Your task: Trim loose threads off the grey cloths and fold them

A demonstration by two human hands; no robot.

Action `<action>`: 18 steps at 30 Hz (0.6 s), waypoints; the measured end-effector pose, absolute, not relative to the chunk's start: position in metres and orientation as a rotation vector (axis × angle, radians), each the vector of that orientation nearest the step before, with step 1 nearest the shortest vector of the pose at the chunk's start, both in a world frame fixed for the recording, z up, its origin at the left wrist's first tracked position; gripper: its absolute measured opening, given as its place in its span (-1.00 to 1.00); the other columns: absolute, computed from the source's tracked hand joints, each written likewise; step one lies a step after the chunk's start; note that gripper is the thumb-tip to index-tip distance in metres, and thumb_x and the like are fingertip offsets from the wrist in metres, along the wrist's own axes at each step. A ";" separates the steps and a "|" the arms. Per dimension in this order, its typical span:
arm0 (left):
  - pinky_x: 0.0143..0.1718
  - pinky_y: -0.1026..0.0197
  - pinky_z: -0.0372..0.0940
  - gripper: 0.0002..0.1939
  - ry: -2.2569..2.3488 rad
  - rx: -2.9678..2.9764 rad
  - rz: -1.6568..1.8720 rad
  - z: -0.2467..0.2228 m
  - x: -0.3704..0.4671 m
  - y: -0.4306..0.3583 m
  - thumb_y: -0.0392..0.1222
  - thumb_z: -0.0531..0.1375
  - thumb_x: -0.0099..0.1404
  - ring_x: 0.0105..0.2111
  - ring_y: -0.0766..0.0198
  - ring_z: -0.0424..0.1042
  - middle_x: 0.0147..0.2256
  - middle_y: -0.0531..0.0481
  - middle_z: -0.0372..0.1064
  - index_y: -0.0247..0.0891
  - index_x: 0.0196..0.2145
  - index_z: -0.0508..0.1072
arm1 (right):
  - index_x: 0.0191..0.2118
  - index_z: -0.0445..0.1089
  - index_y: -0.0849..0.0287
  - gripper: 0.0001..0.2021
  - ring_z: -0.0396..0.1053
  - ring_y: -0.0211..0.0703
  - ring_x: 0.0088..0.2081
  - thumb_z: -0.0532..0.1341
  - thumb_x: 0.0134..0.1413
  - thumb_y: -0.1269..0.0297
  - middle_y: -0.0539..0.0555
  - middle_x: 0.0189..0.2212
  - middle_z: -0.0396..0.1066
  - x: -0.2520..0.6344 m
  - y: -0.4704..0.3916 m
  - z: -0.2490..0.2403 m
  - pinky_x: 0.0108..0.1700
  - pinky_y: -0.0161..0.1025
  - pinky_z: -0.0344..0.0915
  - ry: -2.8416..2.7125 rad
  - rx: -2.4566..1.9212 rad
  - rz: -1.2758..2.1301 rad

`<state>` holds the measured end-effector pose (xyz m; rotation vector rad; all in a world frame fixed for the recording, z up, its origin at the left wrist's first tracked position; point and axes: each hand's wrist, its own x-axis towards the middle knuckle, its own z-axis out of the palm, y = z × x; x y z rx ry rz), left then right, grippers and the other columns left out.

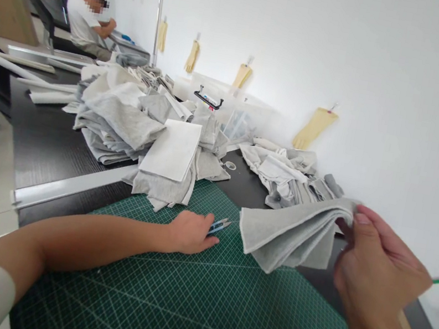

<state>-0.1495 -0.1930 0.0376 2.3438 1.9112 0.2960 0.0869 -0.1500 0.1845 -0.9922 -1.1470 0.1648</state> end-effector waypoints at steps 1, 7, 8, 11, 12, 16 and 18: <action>-0.35 -0.03 0.32 -0.46 1.915 2.342 0.295 0.038 -0.149 -0.194 0.25 -0.11 0.26 -0.34 -0.08 0.48 -0.34 -0.19 0.45 -0.28 -0.13 0.24 | -0.19 0.52 0.24 -0.68 0.48 -0.09 -0.32 0.33 -0.10 0.19 0.15 -0.35 0.52 0.087 -0.153 0.191 -0.12 -0.06 0.42 -1.125 -0.958 0.165; -0.27 -0.06 0.31 -0.38 1.923 2.308 0.345 0.048 -0.149 -0.203 0.31 -0.04 0.19 -0.28 -0.10 0.46 -0.28 -0.22 0.43 -0.32 -0.09 0.25 | -0.27 0.53 0.32 -0.72 0.47 -0.13 -0.37 0.35 -0.12 0.23 0.12 -0.45 0.49 0.086 -0.187 0.223 -0.12 0.02 0.44 -1.107 -0.773 0.218; -0.24 -0.07 0.31 -0.35 1.909 2.320 0.405 0.052 -0.148 -0.206 0.32 0.00 0.16 -0.23 -0.10 0.45 -0.24 -0.23 0.42 -0.32 -0.07 0.25 | -0.28 0.53 0.33 -0.73 0.47 -0.14 -0.39 0.35 -0.10 0.23 0.11 -0.47 0.48 0.085 -0.194 0.224 -0.12 0.02 0.45 -1.108 -0.757 0.245; -0.04 -0.06 0.26 -0.19 1.801 2.414 0.721 0.065 -0.143 -0.216 0.30 0.14 0.06 0.03 -0.10 0.29 0.03 -0.28 0.25 -0.31 0.11 0.13 | -0.29 0.52 0.34 -0.72 0.47 -0.16 -0.41 0.30 -0.03 0.18 0.11 -0.47 0.48 0.084 -0.214 0.220 -0.13 0.03 0.45 -1.126 -0.759 0.315; 0.02 -0.04 0.23 -0.10 1.753 2.434 0.845 0.070 -0.139 -0.220 0.28 0.17 0.03 0.12 -0.08 0.19 0.12 -0.30 0.14 -0.32 0.17 0.03 | -0.29 0.52 0.34 -0.72 0.47 -0.16 -0.40 0.28 -0.01 0.17 0.10 -0.45 0.48 0.083 -0.220 0.217 -0.12 0.04 0.44 -1.129 -0.764 0.327; 0.10 -0.06 0.18 0.14 1.462 2.471 1.212 0.082 -0.121 -0.239 0.20 0.22 -0.01 0.25 -0.07 -0.07 0.26 -0.37 -0.19 -0.39 0.27 -0.32 | -0.36 0.52 0.26 -0.79 0.47 -0.17 -0.35 0.27 0.01 0.19 0.06 -0.40 0.50 0.079 -0.240 0.203 -0.08 0.08 0.42 -1.117 -0.672 0.456; 0.12 -0.05 0.17 0.08 1.262 2.487 1.346 0.086 -0.113 -0.246 0.13 0.22 0.02 0.24 -0.05 -0.02 0.25 -0.37 -0.13 -0.38 0.27 -0.30 | -0.37 0.51 0.22 -0.84 0.48 -0.16 -0.32 0.26 0.03 0.23 0.04 -0.39 0.51 0.078 -0.249 0.199 -0.06 0.09 0.40 -1.133 -0.585 0.545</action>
